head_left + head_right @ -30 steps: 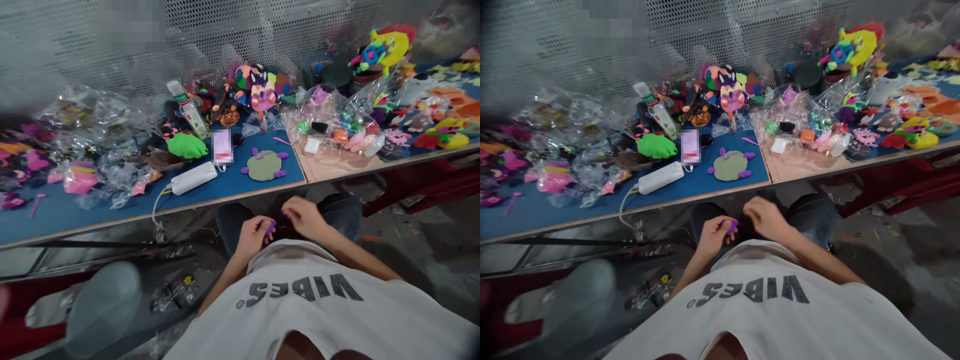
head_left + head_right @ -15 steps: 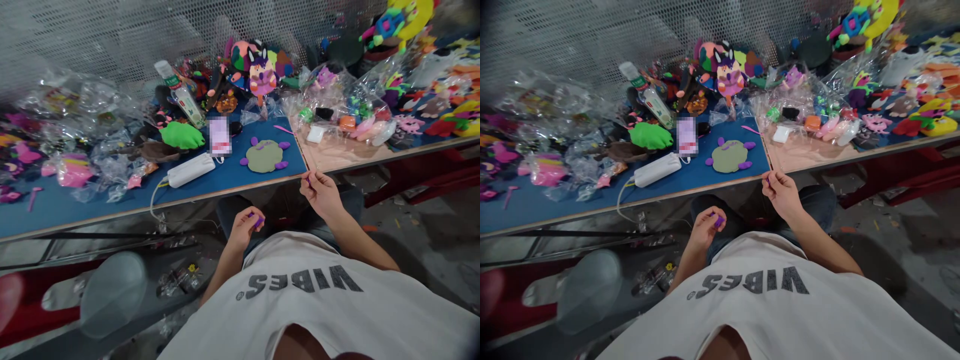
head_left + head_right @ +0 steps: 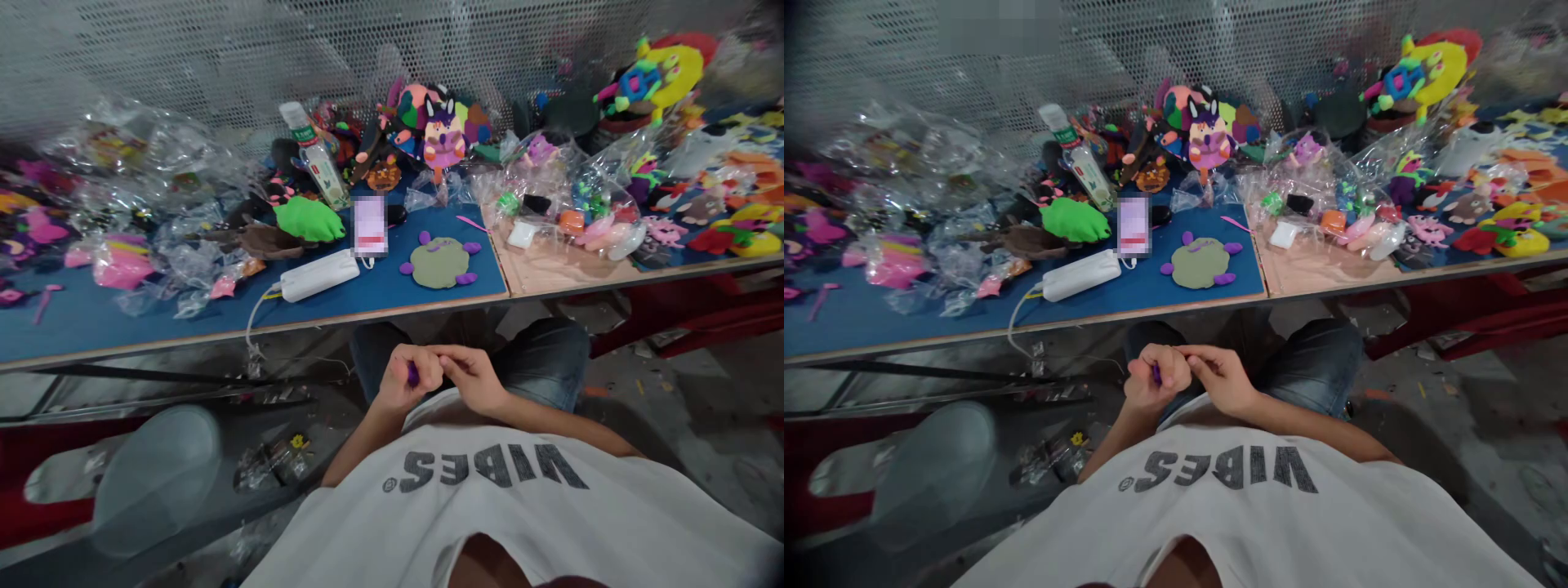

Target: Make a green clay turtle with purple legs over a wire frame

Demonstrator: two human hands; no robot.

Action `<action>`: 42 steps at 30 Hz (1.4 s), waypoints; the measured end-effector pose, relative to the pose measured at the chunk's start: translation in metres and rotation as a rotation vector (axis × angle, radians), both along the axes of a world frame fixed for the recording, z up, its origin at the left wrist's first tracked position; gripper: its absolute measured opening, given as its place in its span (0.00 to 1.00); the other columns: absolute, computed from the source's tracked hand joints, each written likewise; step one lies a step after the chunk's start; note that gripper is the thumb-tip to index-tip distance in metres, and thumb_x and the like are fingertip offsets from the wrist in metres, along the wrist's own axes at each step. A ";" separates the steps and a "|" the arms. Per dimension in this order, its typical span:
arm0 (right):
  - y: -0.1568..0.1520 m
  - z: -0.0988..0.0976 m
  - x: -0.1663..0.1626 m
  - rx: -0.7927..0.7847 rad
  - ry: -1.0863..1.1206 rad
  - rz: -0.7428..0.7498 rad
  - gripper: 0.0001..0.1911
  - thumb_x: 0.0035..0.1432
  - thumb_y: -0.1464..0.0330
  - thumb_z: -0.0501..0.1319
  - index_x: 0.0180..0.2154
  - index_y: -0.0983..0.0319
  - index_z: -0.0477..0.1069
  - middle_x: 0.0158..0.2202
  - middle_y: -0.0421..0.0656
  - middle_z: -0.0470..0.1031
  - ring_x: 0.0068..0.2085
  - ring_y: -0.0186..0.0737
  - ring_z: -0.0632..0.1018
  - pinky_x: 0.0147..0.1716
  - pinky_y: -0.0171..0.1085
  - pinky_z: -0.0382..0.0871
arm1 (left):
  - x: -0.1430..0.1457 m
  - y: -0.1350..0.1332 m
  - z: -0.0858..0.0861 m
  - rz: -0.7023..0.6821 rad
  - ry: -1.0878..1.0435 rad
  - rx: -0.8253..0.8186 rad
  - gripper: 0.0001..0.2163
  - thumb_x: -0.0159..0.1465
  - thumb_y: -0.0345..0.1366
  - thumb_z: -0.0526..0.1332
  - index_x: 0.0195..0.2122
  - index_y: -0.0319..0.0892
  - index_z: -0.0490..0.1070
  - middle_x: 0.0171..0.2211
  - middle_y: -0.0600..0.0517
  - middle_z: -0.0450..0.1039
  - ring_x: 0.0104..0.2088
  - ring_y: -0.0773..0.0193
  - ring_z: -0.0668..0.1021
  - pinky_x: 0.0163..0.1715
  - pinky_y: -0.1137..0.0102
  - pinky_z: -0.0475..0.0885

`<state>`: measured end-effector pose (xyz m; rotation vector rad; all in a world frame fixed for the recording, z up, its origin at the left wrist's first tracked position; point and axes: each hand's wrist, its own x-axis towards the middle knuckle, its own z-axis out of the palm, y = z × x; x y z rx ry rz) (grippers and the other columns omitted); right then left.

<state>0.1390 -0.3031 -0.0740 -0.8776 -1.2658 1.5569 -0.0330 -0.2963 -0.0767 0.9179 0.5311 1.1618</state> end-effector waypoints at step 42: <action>0.156 0.045 0.026 1.180 -1.096 -0.038 0.36 0.73 0.78 0.53 0.76 0.50 0.64 0.80 0.43 0.65 0.80 0.55 0.64 0.75 0.60 0.53 | -0.057 -0.010 -0.035 -0.047 -0.227 0.048 0.19 0.72 0.55 0.65 0.39 0.42 0.71 0.21 0.59 0.60 0.21 0.72 0.57 0.27 0.72 0.56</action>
